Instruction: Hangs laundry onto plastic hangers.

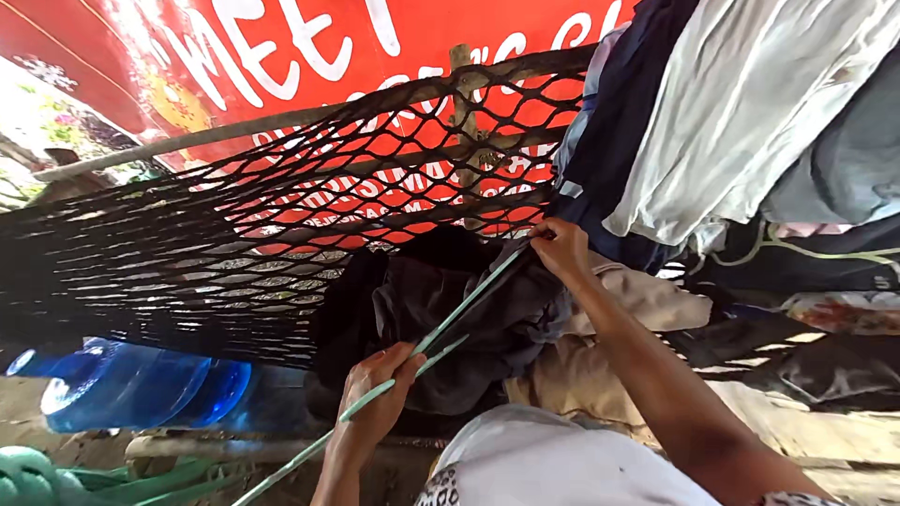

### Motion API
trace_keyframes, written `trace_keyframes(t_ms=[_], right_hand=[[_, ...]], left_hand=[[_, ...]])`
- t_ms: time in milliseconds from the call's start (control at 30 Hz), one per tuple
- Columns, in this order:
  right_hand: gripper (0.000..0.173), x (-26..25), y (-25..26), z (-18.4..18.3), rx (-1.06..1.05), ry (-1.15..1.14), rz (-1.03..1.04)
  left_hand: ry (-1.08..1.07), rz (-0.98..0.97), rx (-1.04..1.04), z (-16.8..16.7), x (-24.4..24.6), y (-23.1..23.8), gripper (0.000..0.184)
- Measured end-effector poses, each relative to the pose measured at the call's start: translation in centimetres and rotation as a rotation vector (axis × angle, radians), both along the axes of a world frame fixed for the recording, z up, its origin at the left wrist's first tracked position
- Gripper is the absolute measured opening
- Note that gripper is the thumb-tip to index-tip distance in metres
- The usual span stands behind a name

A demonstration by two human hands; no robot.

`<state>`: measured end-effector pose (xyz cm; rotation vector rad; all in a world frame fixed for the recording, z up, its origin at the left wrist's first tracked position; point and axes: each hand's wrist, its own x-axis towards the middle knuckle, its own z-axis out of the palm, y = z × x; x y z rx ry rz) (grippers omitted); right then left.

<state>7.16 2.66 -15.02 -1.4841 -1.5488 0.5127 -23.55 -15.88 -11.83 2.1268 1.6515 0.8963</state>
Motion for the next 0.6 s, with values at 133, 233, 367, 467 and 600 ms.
trace_keyframes(t_ms=[133,233,367,467,600], right_hand=[[0.012,0.6,0.4,-1.0,-0.085,0.052,-0.013],[0.011,1.5,1.6,-2.7,-0.146,0.190,0.031],[0.016,3.4,1.9,-5.7,-0.352,0.332,-0.130],[0.034,6.8,0.7,-7.6,-0.498,0.172,-0.145],[0.030,2.9,0.0,-6.8,-0.293,0.189,0.240]], left_hand=[[-0.028,-0.006,0.071,-1.0,0.1,-0.3,0.033],[-0.004,-0.020,0.103,-1.5,0.2,-0.6,0.035],[-0.290,0.027,0.111,-1.4,-1.3,-2.0,0.028],[-0.460,0.027,0.180,1.8,-4.4,-4.8,0.026],[-0.431,0.043,0.239,3.1,-3.8,-3.7,0.027]])
